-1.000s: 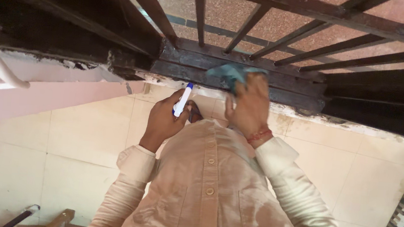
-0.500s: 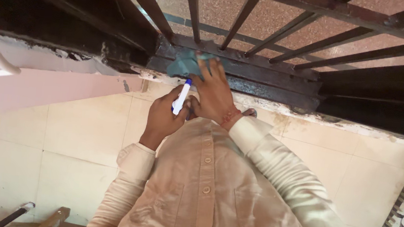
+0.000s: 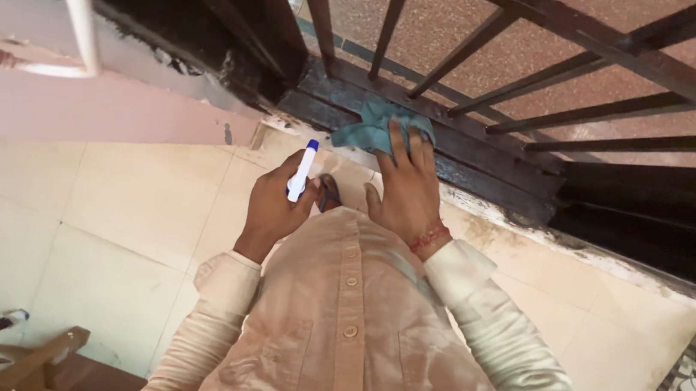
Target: The person cleans a metal gate by spraying liquid from a bottle onto the bars and wiping the metal surfaces with a blue cloth.
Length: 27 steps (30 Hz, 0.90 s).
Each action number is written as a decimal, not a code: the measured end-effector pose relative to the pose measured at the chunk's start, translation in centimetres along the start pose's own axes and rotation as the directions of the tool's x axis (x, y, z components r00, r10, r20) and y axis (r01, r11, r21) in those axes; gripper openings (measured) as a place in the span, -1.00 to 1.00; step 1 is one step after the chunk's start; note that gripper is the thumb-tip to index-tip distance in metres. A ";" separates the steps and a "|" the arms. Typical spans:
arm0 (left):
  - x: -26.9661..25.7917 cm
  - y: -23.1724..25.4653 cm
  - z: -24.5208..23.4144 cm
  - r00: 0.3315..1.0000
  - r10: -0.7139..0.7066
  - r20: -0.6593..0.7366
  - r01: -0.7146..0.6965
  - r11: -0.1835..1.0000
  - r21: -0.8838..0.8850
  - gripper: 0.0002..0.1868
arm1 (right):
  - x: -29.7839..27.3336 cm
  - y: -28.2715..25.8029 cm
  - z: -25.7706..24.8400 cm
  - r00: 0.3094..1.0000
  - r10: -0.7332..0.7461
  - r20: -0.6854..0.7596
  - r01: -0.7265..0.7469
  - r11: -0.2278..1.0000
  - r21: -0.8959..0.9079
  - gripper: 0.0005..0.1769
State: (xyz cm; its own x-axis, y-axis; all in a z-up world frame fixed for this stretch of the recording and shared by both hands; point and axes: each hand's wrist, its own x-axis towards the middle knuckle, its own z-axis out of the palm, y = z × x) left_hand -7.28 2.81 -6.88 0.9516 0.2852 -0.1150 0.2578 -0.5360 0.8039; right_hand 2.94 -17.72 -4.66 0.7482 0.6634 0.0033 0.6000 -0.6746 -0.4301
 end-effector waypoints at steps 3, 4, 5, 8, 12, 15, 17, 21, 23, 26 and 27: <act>-0.5 -0.2 -0.3 1.000 -0.013 0.006 0.013 1.000 0.005 -0.45 | 2.3 -0.3 0.8 0.997 -0.080 -0.003 0.080 0.997 0.011 -0.41; -0.6 -0.2 -0.3 1.000 -0.016 0.007 0.016 1.000 0.005 -0.45 | 3.1 -0.5 1.2 0.991 -0.131 0.004 0.131 0.991 0.012 -0.40; -0.8 -0.2 -0.4 1.000 -0.001 -0.002 0.001 1.000 0.003 -0.45 | 3.8 -0.9 1.5 0.991 -0.131 0.006 0.131 0.991 0.015 -0.40; -0.8 -0.2 -0.3 0.999 0.039 -0.020 -0.039 0.999 0.006 -0.45 | 5.8 -2.3 2.2 0.979 -0.202 -0.013 0.203 0.979 0.010 -0.35; -1.1 0.0 -0.4 0.999 0.037 -0.021 -0.037 0.999 -0.038 -0.46 | 5.9 -3.0 2.5 0.974 -0.228 0.015 0.228 0.973 -0.041 -0.33; -1.3 0.0 -0.2 0.999 0.027 -0.023 -0.028 1.000 -0.006 -0.46 | 4.6 -2.3 3.0 0.965 -0.263 0.017 0.263 0.963 -0.052 -0.38; -1.7 -0.1 0.1 0.999 0.025 -0.030 -0.025 1.000 -0.006 -0.46 | 3.3 -1.6 3.6 0.955 -0.296 0.015 0.296 0.954 -0.053 -0.38; -2.1 -0.1 0.4 0.999 0.004 -0.051 -0.005 1.000 -0.010 -0.49 | 1.8 -1.4 4.9 0.948 -0.316 -0.033 0.313 0.947 -0.066 -0.40; -2.5 0.2 0.6 0.999 -0.004 -0.054 0.004 1.000 -0.013 -0.48 | 2.0 -1.7 4.7 0.955 -0.294 -0.039 0.294 0.956 -0.027 -0.48; -2.4 0.8 1.1 0.998 -0.030 -0.049 0.030 0.999 -0.017 -0.48 | 4.0 -2.8 3.5 0.938 -0.347 0.014 0.347 0.938 -0.011 -0.29; -2.4 1.1 1.4 0.998 -0.052 -0.043 0.052 0.999 -0.017 -0.47 | 4.7 -3.1 3.0 0.937 -0.330 0.116 0.327 0.944 0.044 -0.26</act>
